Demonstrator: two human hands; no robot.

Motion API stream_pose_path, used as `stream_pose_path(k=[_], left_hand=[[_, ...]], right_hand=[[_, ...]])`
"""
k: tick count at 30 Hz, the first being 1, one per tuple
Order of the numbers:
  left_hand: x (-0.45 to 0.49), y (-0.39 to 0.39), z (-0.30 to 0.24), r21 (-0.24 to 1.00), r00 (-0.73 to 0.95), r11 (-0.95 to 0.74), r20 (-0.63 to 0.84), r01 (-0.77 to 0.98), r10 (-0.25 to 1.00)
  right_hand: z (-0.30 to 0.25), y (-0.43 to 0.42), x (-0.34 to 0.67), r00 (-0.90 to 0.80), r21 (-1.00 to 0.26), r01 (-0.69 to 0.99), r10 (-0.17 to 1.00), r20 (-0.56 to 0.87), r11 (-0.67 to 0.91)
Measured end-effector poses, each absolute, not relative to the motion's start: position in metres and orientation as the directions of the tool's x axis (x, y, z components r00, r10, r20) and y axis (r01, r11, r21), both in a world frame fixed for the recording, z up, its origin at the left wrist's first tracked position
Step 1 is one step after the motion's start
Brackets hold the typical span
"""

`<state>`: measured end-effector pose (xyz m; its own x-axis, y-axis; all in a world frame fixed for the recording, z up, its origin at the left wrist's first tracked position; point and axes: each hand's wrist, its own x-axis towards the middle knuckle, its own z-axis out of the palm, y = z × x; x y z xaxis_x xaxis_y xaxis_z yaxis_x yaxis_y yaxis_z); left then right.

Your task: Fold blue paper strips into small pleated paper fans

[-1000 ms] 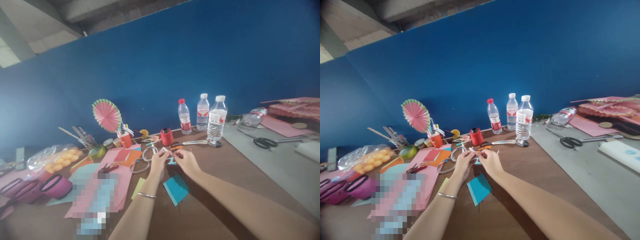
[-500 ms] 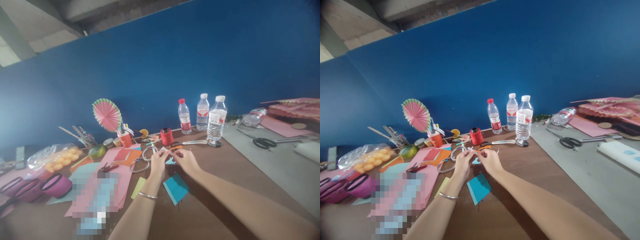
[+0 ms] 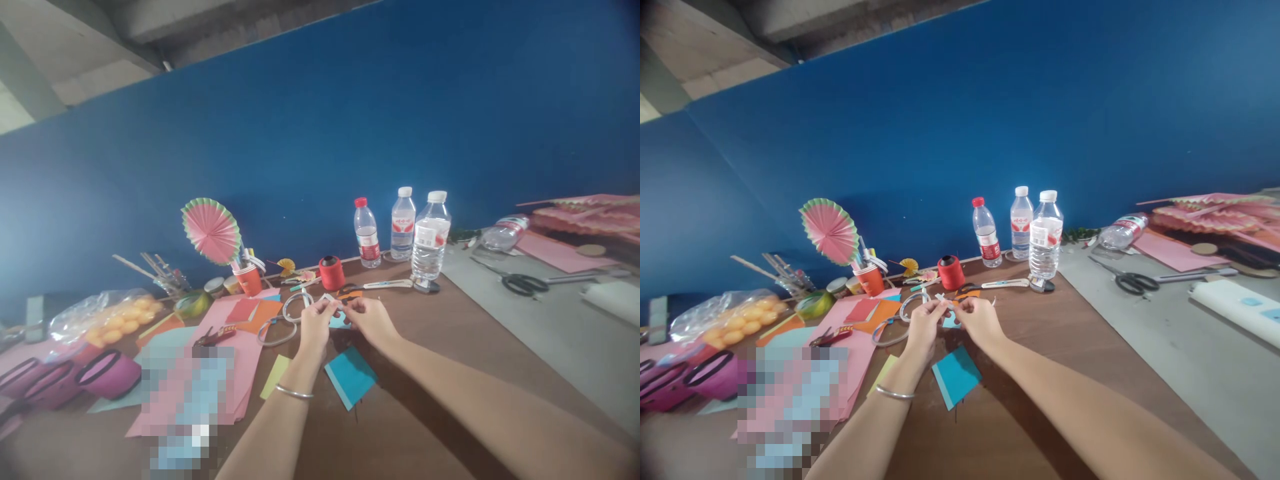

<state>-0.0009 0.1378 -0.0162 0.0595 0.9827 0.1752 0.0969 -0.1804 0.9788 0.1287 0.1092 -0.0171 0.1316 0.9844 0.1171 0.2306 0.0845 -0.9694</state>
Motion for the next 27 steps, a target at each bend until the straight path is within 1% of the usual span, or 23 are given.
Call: stream_pose_path(k=[4, 8, 12, 16, 20, 27], left_hand=[[0.0, 0.135, -0.012, 0.976, 0.056, -0.191, 0.186, 0.106, 0.981], [0.001, 0.134, -0.007, 0.978, 0.086, -0.188, 0.18, 0.094, 0.98], [0.001, 0.134, -0.003, 0.981, 0.095, -0.178, 0.171, 0.077, 0.981], [-0.002, 0.136, -0.007, 0.978, 0.033, -0.189, 0.187, 0.09, 0.982], [-0.003, 0.137, -0.011, 0.971, -0.057, -0.216, 0.223, 0.102, 0.973], [0.003, 0.13, -0.004, 0.949, -0.135, -0.302, 0.312, 0.087, 0.941]], right_hand=[[-0.02, 0.11, 0.128, 0.138, -0.976, 0.197, 0.983, 0.119, 0.091], [-0.023, 0.111, 0.127, 0.135, -0.988, 0.137, 0.987, 0.089, 0.07], [-0.022, 0.11, 0.127, 0.108, -0.987, 0.137, 0.989, 0.099, 0.084], [-0.019, 0.11, 0.127, 0.103, -0.986, 0.146, 0.99, 0.098, 0.083], [-0.018, 0.109, 0.126, 0.084, -0.989, 0.116, 0.991, 0.105, 0.095], [-0.02, 0.107, 0.125, 0.098, -0.976, 0.124, 0.976, 0.193, 0.181]])
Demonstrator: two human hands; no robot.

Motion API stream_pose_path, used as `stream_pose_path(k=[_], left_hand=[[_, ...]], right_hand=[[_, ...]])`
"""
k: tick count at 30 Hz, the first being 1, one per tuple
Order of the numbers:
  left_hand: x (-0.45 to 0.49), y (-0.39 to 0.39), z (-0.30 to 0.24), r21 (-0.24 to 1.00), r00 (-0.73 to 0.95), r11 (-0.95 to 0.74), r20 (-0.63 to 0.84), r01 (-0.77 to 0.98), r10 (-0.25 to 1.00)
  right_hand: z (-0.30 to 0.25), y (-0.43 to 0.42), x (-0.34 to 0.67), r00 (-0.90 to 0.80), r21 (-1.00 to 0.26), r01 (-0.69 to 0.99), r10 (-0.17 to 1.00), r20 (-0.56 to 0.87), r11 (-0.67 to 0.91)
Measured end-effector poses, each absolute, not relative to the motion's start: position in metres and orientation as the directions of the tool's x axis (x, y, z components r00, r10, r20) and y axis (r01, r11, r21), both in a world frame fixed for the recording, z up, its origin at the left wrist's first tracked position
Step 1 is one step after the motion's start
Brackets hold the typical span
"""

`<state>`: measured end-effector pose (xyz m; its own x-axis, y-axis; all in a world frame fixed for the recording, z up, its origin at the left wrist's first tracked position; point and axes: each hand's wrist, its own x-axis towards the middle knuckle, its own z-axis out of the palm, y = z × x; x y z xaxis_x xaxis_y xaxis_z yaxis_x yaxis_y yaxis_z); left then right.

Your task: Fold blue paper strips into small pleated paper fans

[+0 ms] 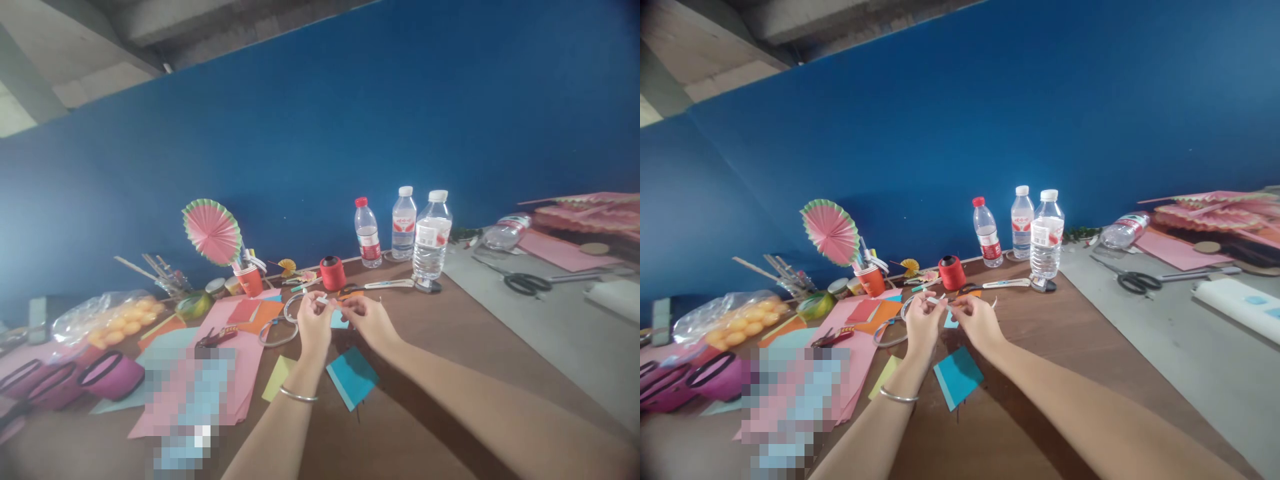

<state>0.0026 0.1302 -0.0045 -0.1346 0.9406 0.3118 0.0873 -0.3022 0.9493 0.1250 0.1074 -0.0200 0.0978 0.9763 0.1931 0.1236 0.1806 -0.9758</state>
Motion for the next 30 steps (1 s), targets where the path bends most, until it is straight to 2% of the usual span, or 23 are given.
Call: stream_pose_path(k=[6, 19, 25, 30], left_hand=[[0.004, 0.132, -0.007, 0.958, -0.123, -0.286, 0.285, 0.015, 0.951], [0.005, 0.132, -0.01, 0.967, -0.149, -0.208, 0.187, -0.144, 0.971], [-0.001, 0.139, -0.008, 0.959, -0.236, -0.176, 0.122, -0.222, 0.964], [-0.001, 0.137, -0.007, 0.968, -0.177, -0.163, 0.129, -0.193, 0.976]], right_hand=[[-0.019, 0.107, 0.124, 0.122, -0.979, 0.079, 0.972, 0.198, 0.19], [-0.021, 0.107, 0.126, 0.126, -0.967, 0.15, 0.966, 0.227, 0.208], [-0.028, 0.119, 0.134, 0.231, -0.99, 0.122, 0.968, 0.102, 0.075], [-0.025, 0.116, 0.131, 0.105, -0.985, 0.037, 0.979, 0.173, 0.17]])
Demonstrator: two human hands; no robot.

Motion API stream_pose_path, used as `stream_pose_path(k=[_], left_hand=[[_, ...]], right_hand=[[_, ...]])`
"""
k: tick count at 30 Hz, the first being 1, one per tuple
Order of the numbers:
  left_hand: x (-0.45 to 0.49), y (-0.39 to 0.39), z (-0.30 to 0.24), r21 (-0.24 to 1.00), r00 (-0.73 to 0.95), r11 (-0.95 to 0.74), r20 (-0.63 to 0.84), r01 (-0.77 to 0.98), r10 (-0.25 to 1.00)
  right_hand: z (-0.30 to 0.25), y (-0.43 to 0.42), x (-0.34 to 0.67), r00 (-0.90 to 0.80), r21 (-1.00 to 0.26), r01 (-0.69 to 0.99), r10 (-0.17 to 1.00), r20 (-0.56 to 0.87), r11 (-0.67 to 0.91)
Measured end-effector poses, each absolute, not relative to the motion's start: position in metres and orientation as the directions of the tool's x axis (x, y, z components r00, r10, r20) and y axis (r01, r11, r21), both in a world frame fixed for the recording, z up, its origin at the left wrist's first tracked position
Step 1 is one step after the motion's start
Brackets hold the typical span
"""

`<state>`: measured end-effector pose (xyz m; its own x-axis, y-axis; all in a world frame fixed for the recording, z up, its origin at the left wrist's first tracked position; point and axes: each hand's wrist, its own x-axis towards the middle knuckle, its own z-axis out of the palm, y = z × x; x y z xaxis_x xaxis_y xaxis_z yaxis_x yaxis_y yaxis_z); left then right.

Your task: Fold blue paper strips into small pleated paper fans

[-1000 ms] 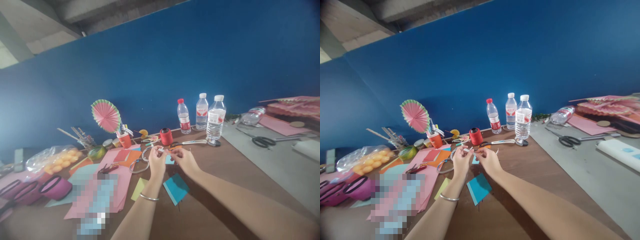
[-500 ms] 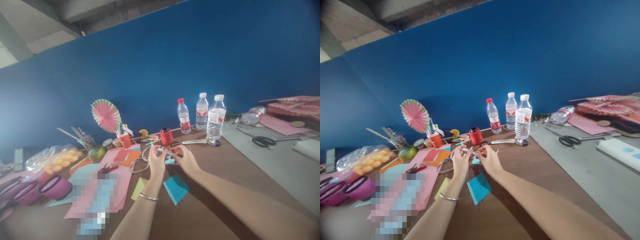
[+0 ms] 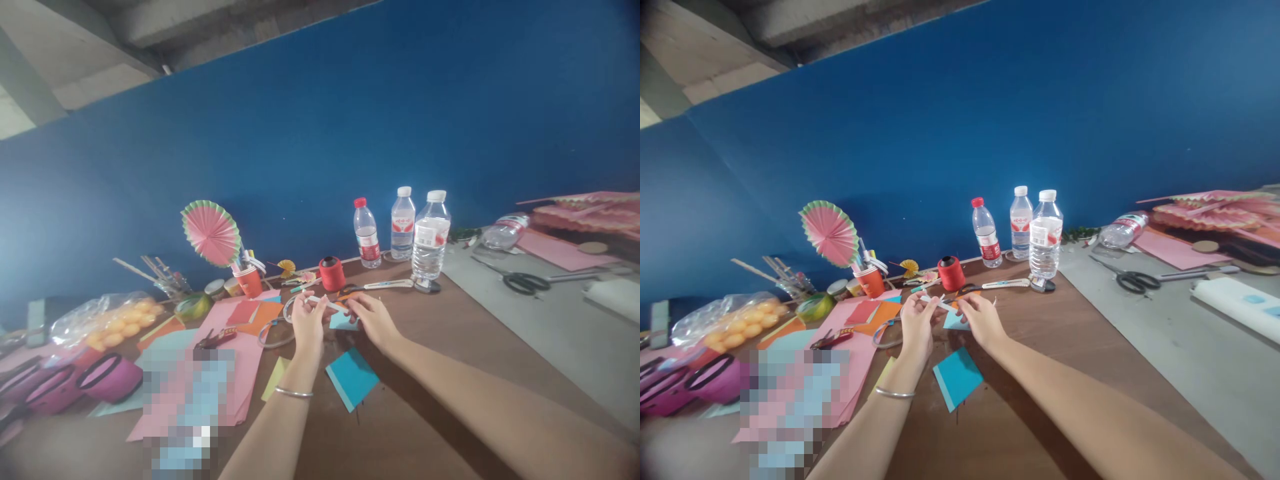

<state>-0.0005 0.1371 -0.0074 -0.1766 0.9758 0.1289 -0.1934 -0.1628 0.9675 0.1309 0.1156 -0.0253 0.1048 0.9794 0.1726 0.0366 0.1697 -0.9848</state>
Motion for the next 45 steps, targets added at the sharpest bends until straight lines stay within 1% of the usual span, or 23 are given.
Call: stream_pose_path(k=[3, 7, 14, 17, 21, 24, 27, 29, 32, 36, 40, 45], left_hand=[[0.002, 0.134, -0.008, 0.971, -0.128, -0.17, 0.149, -0.17, 0.981], [0.004, 0.134, -0.009, 0.973, -0.079, -0.162, 0.15, -0.166, 0.985], [-0.007, 0.144, -0.011, 0.965, -0.168, -0.177, 0.145, -0.196, 0.975], [-0.01, 0.146, -0.011, 0.968, -0.157, -0.171, 0.143, -0.182, 0.977], [-0.008, 0.144, -0.012, 0.98, -0.073, -0.123, 0.113, -0.155, 0.991], [-0.005, 0.141, -0.013, 0.985, 0.007, -0.091, 0.093, -0.144, 0.996], [-0.003, 0.138, -0.012, 0.985, 0.077, -0.054, 0.067, -0.166, 0.995], [-0.001, 0.137, -0.011, 0.981, 0.106, -0.032, 0.052, -0.19, 0.993], [0.0, 0.136, -0.01, 0.979, 0.125, -0.015, 0.041, -0.205, 0.991], [0.001, 0.136, -0.012, 0.983, 0.122, -0.016, 0.039, -0.181, 0.992], [0.0, 0.137, -0.014, 0.99, 0.099, -0.036, 0.049, -0.135, 0.994], [-0.002, 0.136, -0.011, 0.997, 0.138, -0.03, 0.038, -0.065, 0.99]], right_hand=[[-0.023, 0.112, 0.128, 0.042, -0.975, 0.037, 0.974, 0.223, 0.221], [-0.022, 0.112, 0.129, 0.065, -0.958, 0.164, 0.966, 0.249, 0.236], [-0.023, 0.116, 0.133, 0.043, -0.952, 0.232, 0.976, 0.214, 0.199], [-0.023, 0.115, 0.133, 0.051, -0.947, 0.249, 0.974, 0.221, 0.202], [-0.021, 0.113, 0.133, 0.079, -0.947, 0.225, 0.964, 0.253, 0.23], [-0.018, 0.112, 0.134, 0.063, -0.943, 0.209, 0.959, 0.277, 0.259], [-0.018, 0.113, 0.134, 0.058, -0.95, 0.219, 0.969, 0.241, 0.224], [-0.019, 0.115, 0.133, 0.082, -0.961, 0.188, 0.971, 0.224, 0.205], [-0.021, 0.116, 0.131, 0.102, -0.968, 0.144, 0.97, 0.221, 0.205], [-0.022, 0.116, 0.131, 0.112, -0.968, 0.127, 0.967, 0.231, 0.217], [-0.021, 0.115, 0.132, 0.117, -0.963, 0.147, 0.963, 0.245, 0.227], [-0.019, 0.114, 0.132, 0.092, -0.956, 0.169, 0.962, 0.258, 0.24]])
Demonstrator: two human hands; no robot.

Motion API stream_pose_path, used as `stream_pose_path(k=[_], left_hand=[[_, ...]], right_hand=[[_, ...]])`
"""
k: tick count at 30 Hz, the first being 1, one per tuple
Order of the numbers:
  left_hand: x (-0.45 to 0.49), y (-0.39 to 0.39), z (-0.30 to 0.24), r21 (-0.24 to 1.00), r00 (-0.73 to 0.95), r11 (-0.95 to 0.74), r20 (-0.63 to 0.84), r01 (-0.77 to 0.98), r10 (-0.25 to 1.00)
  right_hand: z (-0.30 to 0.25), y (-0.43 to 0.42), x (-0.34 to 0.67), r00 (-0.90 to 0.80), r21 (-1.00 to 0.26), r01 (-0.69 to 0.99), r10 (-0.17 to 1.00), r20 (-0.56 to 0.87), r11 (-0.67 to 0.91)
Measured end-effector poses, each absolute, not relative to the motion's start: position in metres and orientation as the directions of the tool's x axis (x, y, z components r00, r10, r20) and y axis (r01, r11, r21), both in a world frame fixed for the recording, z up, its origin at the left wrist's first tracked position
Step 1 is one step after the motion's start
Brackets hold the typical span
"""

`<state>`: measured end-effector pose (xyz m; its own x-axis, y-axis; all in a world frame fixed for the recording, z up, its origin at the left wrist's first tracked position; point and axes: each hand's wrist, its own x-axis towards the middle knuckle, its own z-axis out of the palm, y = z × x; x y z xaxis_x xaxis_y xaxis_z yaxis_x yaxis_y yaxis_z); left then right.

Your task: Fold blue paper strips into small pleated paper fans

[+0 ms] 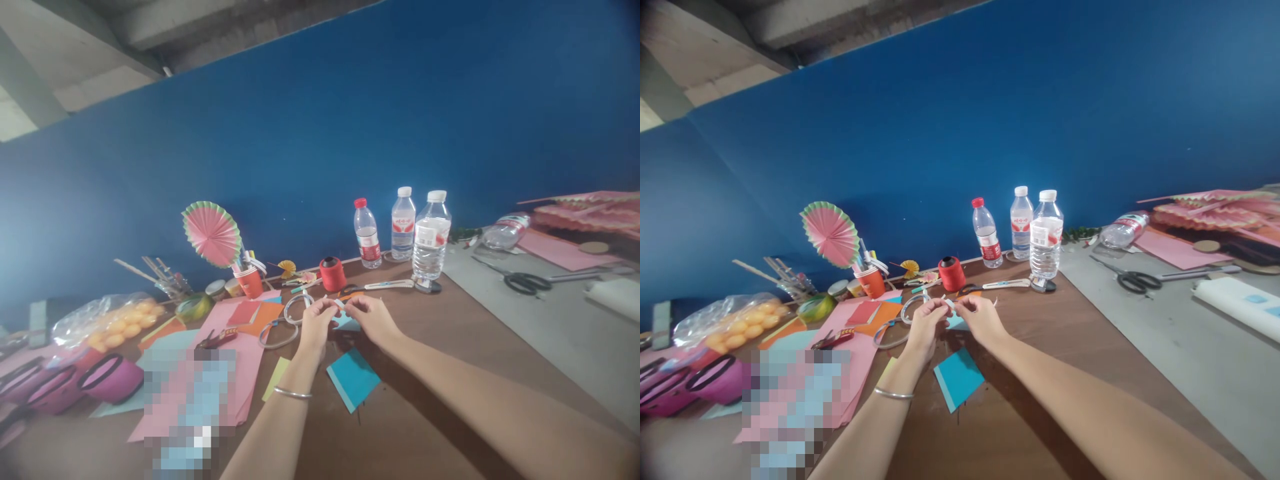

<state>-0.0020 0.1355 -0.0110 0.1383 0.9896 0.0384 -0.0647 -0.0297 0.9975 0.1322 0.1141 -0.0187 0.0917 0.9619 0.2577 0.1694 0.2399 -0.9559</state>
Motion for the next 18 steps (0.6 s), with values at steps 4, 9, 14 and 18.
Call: stream_pose_path(k=[4, 9, 14, 18], left_hand=[[-0.0015, 0.1343, -0.0096, 0.999, 0.149, -0.017, 0.021, -0.029, 0.989], [-0.0015, 0.1336, -0.0096, 1.0, 0.155, -0.015, 0.014, 0.003, 0.988], [-0.0018, 0.1345, -0.0098, 0.999, 0.151, -0.017, 0.012, 0.031, 0.989], [-0.0027, 0.1367, -0.0105, 0.998, 0.145, -0.039, 0.03, 0.058, 0.989]], right_hand=[[-0.0187, 0.1141, 0.1321, 0.078, -0.95, 0.189, 0.961, 0.266, 0.248], [-0.018, 0.1132, 0.1323, 0.079, -0.954, 0.182, 0.963, 0.257, 0.24], [-0.016, 0.1118, 0.1323, 0.076, -0.953, 0.194, 0.965, 0.253, 0.234], [-0.0162, 0.1123, 0.1323, 0.074, -0.953, 0.199, 0.966, 0.248, 0.229]])
